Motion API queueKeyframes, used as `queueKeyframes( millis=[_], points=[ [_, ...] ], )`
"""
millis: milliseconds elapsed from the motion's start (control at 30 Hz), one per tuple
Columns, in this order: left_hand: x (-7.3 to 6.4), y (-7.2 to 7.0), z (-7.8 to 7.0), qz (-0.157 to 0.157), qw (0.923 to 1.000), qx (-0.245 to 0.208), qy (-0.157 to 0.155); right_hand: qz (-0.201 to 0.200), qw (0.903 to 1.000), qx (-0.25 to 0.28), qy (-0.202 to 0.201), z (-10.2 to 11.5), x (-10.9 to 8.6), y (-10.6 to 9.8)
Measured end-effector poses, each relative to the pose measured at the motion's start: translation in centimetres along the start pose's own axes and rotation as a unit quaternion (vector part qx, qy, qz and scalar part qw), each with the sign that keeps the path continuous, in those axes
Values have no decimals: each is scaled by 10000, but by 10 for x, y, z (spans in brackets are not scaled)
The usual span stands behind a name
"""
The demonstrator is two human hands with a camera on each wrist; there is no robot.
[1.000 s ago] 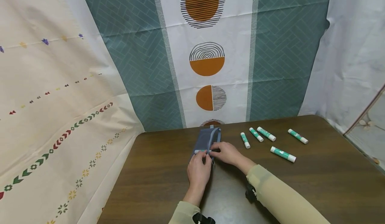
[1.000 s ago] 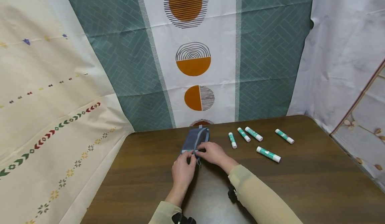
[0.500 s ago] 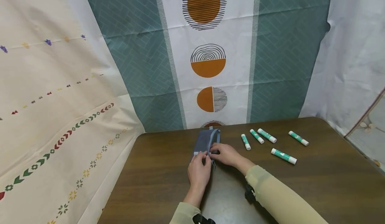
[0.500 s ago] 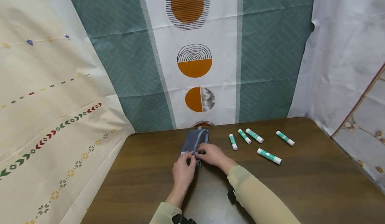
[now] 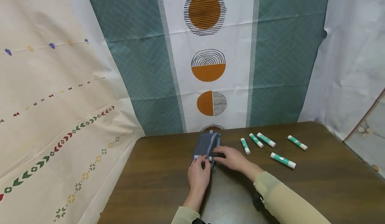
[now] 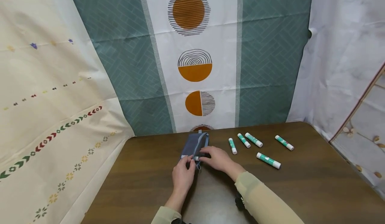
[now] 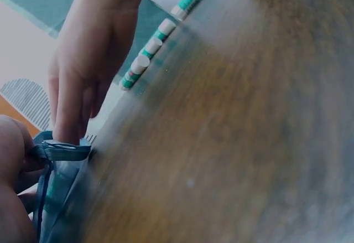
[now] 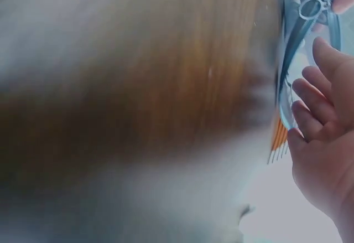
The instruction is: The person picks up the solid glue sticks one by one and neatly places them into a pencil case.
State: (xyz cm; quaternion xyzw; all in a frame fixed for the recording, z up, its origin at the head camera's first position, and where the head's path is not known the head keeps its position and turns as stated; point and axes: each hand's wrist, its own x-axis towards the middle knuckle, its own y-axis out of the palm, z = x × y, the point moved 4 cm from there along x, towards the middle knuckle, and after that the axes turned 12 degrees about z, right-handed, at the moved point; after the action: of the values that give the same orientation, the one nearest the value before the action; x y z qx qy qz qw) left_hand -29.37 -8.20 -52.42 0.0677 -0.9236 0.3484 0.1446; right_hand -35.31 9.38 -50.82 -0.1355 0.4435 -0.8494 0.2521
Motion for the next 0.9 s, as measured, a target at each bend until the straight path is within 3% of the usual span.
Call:
queueKeyframes(
  millis=[200, 433, 633, 900],
  points=[
    [-2, -1, -1, -105, 9999, -27, 1, -62, 9996, 183, 189, -7, -18, -9],
    [-3, -1, -2, -189, 9998, 21, 71, -114, 9990, -133, 402, -14, -40, -21],
    [-4, -1, -2, -179, 9998, -10, 55, -367, 9978, -499, 231, -15, -64, -38],
    [-3, -1, -1, -155, 9999, -44, 47, -606, 9964, -496, 317, -25, -96, -58]
  ],
)
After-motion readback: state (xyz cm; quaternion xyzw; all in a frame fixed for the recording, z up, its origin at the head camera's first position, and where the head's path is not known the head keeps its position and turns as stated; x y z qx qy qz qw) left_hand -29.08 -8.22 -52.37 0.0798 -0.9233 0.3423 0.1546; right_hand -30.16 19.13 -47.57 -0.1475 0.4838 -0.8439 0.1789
